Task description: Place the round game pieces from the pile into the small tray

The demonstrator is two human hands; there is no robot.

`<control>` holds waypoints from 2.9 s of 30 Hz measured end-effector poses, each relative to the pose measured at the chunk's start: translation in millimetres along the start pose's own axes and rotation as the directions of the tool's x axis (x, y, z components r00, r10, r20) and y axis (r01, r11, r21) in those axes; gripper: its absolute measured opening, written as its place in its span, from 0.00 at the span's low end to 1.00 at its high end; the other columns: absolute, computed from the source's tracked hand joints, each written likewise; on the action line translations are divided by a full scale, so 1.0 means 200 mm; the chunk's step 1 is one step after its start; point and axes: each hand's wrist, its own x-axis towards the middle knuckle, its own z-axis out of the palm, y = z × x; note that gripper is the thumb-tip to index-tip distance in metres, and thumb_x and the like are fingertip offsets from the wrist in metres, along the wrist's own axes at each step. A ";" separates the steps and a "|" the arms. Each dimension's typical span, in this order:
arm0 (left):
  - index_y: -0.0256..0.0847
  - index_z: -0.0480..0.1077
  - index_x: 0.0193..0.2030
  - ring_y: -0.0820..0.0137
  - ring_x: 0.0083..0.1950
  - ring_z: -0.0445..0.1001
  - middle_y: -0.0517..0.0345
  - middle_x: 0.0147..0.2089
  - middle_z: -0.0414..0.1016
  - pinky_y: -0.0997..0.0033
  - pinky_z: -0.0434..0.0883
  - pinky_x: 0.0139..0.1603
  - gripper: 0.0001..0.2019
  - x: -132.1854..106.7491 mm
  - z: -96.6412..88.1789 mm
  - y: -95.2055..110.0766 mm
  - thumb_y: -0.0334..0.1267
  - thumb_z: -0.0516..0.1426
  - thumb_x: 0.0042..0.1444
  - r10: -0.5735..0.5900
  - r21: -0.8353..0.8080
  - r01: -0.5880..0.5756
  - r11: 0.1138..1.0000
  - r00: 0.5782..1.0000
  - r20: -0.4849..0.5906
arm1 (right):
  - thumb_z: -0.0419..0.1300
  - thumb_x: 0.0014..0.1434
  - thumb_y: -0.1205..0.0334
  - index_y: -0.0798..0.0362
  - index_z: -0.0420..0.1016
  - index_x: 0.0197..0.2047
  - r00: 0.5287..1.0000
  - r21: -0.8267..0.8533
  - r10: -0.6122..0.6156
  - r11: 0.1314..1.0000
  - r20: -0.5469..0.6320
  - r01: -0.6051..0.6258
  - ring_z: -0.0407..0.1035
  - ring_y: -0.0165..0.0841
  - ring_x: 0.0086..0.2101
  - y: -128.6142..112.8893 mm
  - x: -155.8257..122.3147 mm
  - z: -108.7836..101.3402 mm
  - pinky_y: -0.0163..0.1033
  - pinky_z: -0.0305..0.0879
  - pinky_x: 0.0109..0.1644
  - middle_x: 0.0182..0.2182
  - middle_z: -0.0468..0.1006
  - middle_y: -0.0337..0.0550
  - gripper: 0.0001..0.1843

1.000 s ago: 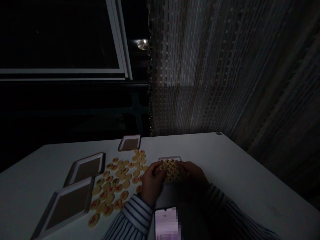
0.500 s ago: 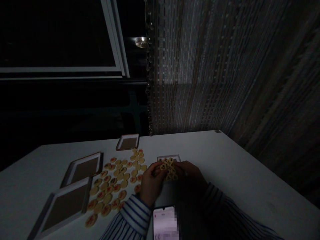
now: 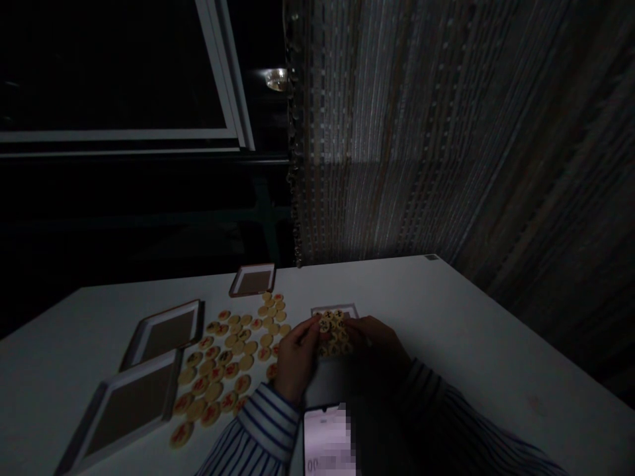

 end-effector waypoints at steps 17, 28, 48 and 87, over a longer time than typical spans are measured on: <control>0.36 0.75 0.37 0.64 0.42 0.74 0.50 0.39 0.77 0.67 0.69 0.45 0.15 -0.02 0.02 0.00 0.42 0.60 0.44 0.006 0.011 -0.006 1.000 0.999 0.031 | 0.48 0.59 0.63 0.52 0.74 0.36 0.984 -0.070 0.074 0.996 0.163 -0.063 0.68 0.29 0.28 -0.05 0.04 -0.02 0.32 0.61 0.31 0.29 0.77 0.43 0.13; 0.36 0.75 0.35 0.67 0.37 0.74 0.51 0.36 0.77 0.70 0.70 0.39 0.13 -0.04 0.05 0.02 0.40 0.61 0.42 0.012 0.041 -0.015 0.999 0.998 0.058 | 0.50 0.58 0.58 0.51 0.74 0.40 0.998 0.198 0.060 0.978 0.003 -0.059 0.72 0.32 0.33 -0.01 0.00 0.02 0.36 0.68 0.35 0.33 0.78 0.45 0.13; 0.37 0.74 0.28 0.69 0.31 0.75 0.54 0.28 0.77 0.74 0.71 0.31 0.11 -0.08 0.08 0.09 0.41 0.63 0.37 -0.001 0.069 -0.001 0.998 1.000 0.030 | 0.54 0.56 0.55 0.54 0.74 0.37 0.996 0.376 0.081 0.924 -0.025 -0.065 0.71 0.31 0.31 -0.02 0.00 0.02 0.36 0.68 0.35 0.32 0.77 0.47 0.13; 0.35 0.74 0.33 0.68 0.36 0.73 0.52 0.33 0.77 0.71 0.69 0.38 0.14 -0.03 0.04 0.00 0.45 0.58 0.45 0.090 -0.003 -0.090 0.996 0.995 0.032 | 0.52 0.58 0.57 0.55 0.69 0.44 0.988 -0.109 -0.109 0.987 0.110 0.121 0.66 0.35 0.38 -0.04 0.08 -0.05 0.40 0.57 0.40 0.39 0.75 0.46 0.14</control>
